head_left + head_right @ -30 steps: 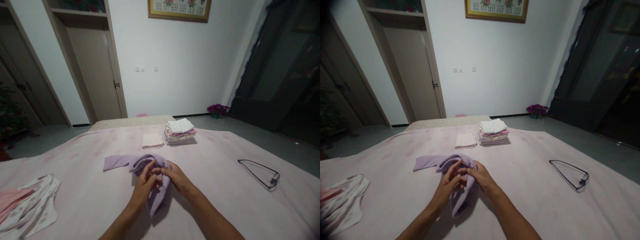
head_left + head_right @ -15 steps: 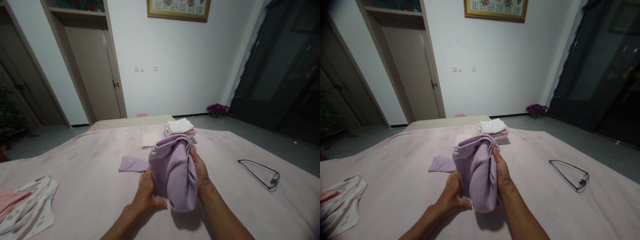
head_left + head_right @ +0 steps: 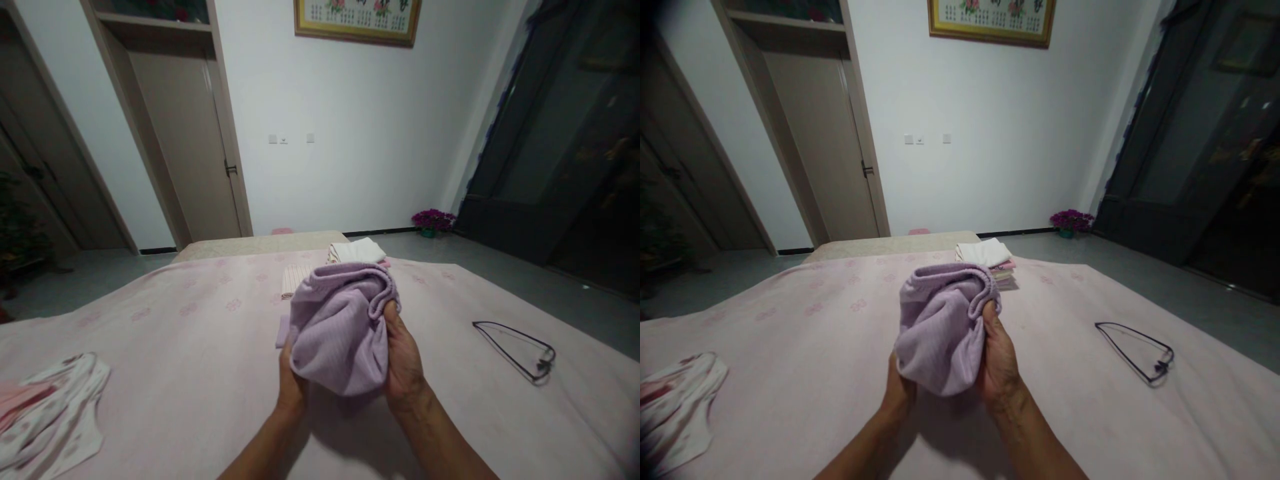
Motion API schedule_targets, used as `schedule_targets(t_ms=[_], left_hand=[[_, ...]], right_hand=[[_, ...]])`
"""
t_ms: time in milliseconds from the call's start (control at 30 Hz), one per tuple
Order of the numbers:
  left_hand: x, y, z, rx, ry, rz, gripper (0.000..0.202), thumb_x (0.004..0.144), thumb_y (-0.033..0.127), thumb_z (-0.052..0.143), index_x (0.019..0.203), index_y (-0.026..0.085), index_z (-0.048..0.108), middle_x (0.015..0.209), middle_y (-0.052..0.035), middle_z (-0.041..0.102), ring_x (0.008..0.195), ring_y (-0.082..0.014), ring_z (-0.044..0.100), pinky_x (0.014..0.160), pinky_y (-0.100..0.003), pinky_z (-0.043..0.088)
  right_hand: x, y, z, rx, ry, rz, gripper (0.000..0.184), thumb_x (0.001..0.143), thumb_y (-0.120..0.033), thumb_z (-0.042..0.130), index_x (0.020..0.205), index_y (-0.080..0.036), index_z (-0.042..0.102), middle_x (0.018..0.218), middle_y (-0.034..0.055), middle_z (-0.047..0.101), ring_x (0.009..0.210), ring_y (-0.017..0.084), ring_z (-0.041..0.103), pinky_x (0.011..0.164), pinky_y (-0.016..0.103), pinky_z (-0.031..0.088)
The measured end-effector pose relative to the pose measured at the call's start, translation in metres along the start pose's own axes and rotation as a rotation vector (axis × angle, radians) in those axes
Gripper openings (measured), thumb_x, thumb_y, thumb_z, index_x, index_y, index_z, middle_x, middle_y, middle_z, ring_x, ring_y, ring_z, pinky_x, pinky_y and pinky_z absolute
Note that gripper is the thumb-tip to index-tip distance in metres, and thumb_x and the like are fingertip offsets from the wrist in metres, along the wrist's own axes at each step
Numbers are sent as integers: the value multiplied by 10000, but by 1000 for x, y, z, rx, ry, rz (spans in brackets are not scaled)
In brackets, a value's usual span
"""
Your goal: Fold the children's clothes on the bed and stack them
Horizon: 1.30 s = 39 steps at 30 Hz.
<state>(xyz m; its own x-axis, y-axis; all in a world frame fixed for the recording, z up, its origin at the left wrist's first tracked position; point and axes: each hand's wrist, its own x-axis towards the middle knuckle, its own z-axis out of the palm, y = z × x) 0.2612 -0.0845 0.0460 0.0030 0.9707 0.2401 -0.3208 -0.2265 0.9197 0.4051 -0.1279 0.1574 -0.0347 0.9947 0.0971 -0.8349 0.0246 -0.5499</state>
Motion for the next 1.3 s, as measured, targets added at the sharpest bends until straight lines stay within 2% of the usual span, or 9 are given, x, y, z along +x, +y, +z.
schedule_targets(t_ms=[100,233,400,500,667,833,1000,1167,1300], left_hand=[[29,45,-39,296,201,229,312,754,454,682,933,198,673,841,-16,707,772,-196,652,683,-277,517],[57,126,-92,658,362,677,236,783,326,677,985,204,683,985,-26,708,958,-207,663,863,-305,522],[79,192,-131,1063,-172,714,371,799,329,685,1159,239,686,1195,-57,700,1150,-255,627,1071,-402,451],[83,177,-158,1316,-488,306,542,749,352,689,1283,258,660,1291,-61,685,1206,-294,607,1083,-432,436],[67,99,-223,1374,-554,-265,721,735,509,696,1391,229,595,1449,-102,584,1318,-325,549,1118,-424,416],[58,45,-278,1359,-451,-153,670,828,585,570,1381,208,606,1454,-92,582,1350,-291,528,1159,-382,383],[69,33,-304,1619,-301,-76,485,861,375,537,1309,244,670,1427,-87,607,1401,-314,466,1181,-470,329],[70,41,-311,1883,-237,-200,492,872,251,505,1342,311,636,1463,-104,566,1431,-409,388,1111,-719,199],[73,55,-307,1831,-358,-249,404,884,262,463,1224,245,680,1187,-105,713,1101,-301,654,1011,-509,408]], right_hand=[[5,-8,-7,51,33,-93,356,913,-433,675,1253,-327,671,1149,-19,760,1171,178,665,1079,369,494],[11,0,-10,75,82,-70,279,927,-273,656,1201,-316,686,1078,-47,778,1041,111,713,953,262,559],[23,6,-19,-67,76,10,236,778,-220,732,1013,-223,736,927,-2,784,910,172,728,845,286,584],[33,-5,-50,-304,-24,69,281,679,-230,753,957,-202,733,832,6,758,823,200,706,778,305,566],[40,-19,-125,-1014,77,225,289,734,-434,749,796,-155,705,729,45,706,760,225,655,693,316,508],[52,-15,-157,-1569,146,97,388,797,-498,671,987,-166,736,982,106,732,931,264,667,826,358,500],[57,1,-142,-1826,-87,12,627,733,-316,699,1344,-199,620,1369,121,618,1239,266,566,1069,370,394],[49,12,-117,-1982,-129,81,374,773,-379,677,1108,-223,739,1124,81,727,1052,244,633,879,308,440],[52,7,-115,-1932,-141,147,241,811,-413,630,866,-210,747,881,36,740,824,194,637,685,263,393]])
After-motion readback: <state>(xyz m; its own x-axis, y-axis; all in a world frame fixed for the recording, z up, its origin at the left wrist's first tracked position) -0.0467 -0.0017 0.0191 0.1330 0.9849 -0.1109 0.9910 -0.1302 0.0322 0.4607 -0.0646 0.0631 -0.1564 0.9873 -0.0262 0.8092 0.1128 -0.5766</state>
